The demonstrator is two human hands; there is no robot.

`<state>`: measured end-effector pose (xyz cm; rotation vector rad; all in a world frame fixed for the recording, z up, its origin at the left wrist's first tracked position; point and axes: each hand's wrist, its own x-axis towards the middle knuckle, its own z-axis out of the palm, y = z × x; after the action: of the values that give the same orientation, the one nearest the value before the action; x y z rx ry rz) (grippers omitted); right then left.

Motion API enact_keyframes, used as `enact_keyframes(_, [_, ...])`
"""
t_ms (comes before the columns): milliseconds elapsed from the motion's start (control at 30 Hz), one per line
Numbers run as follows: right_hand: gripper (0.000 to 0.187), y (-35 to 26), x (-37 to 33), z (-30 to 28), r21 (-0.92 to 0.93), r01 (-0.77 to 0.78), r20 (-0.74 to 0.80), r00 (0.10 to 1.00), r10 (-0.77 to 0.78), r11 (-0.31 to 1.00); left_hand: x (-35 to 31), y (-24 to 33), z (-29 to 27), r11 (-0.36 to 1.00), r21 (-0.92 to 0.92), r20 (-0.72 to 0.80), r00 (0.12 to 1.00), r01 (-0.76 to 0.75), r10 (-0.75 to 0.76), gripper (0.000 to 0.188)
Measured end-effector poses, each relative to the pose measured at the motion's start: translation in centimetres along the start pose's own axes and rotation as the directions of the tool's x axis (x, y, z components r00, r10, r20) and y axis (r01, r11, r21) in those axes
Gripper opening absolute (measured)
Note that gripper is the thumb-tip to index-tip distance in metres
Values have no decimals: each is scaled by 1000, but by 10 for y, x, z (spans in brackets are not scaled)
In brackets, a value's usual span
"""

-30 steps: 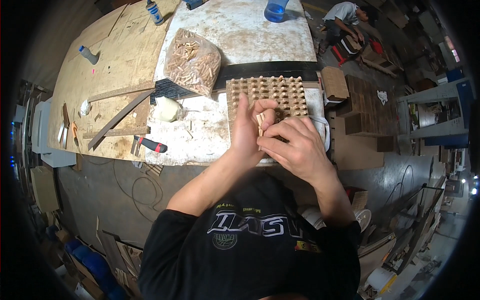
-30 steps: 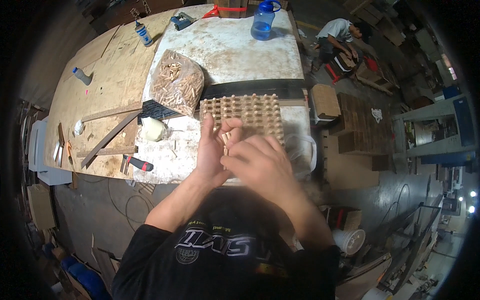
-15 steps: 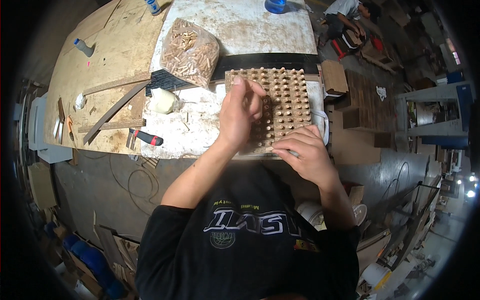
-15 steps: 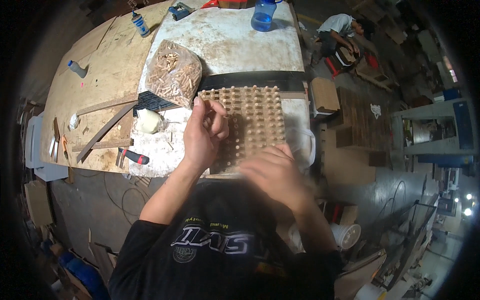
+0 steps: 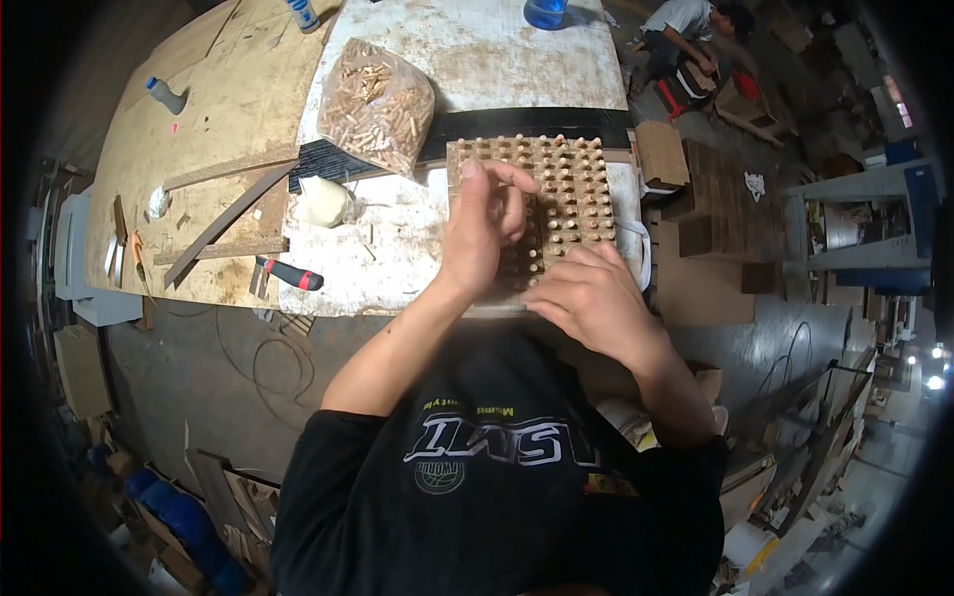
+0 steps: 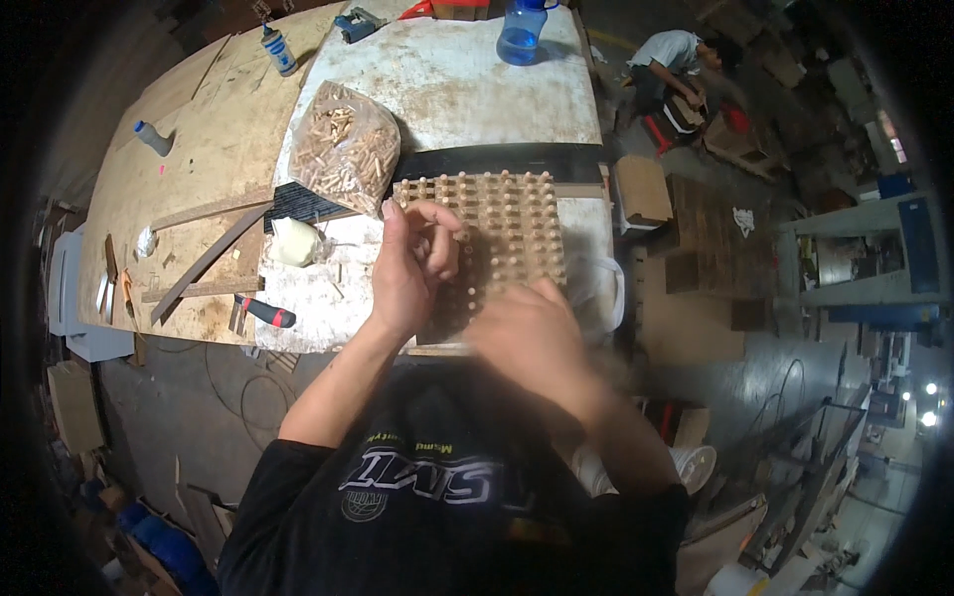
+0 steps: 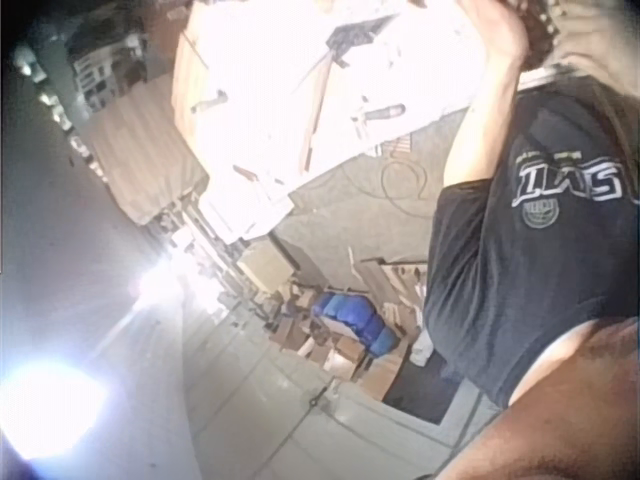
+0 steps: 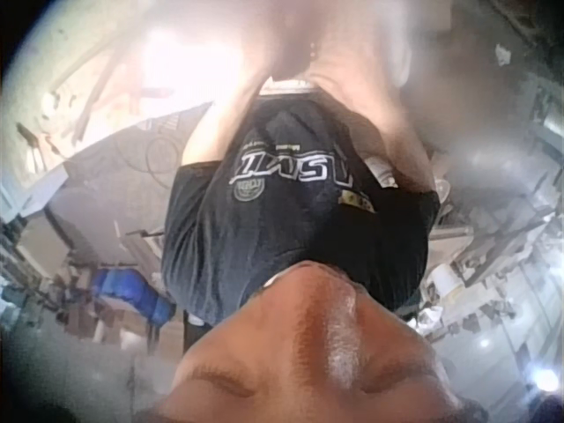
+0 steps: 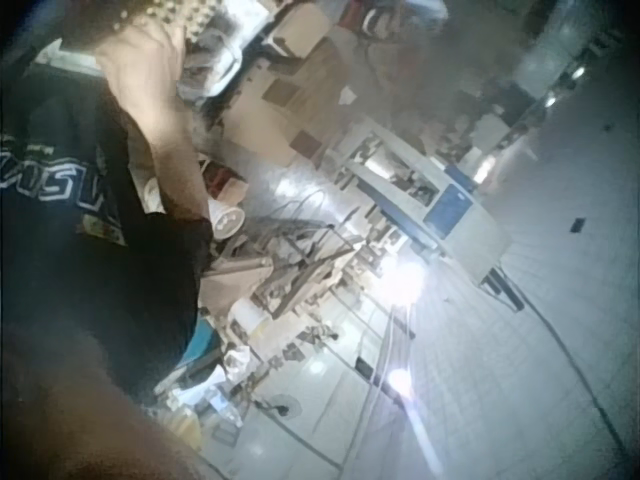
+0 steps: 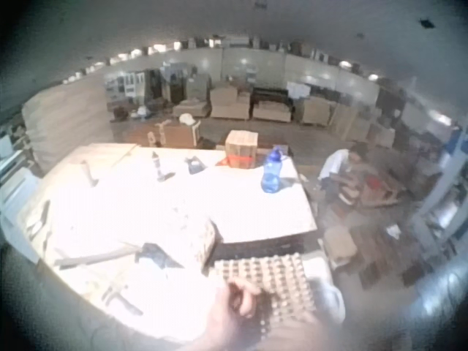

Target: The person inserts wooden pegs into pre-drilled holes in a wooden board by hand, taking the pegs from a large plastic bag on the workbench.

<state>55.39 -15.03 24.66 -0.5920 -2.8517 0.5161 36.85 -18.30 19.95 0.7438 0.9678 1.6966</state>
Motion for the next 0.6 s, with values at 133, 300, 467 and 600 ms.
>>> enact_keyframes(133, [20, -1, 13, -16, 237, 20, -245, 969, 40, 971, 0, 14, 1, 980, -88, 77, 982, 177, -170, 96])
enact_keyframes(300, [24, -7, 31, -20, 265, -21, -414, 900, 134, 964, -13, 21, 15, 977, 9, 203, 957, 212, -209, 105])
enact_keyframes(467, [27, -3, 30, -16, 305, 93, -382, 923, 32, 948, -14, 17, 11, 986, 37, 181, 969, 162, -166, 93])
enact_keyframes(600, [12, 4, 19, -19, 433, 60, -410, 902, 137, 899, -3, 15, -4, 998, 0, -40, 998, 55, -55, 84])
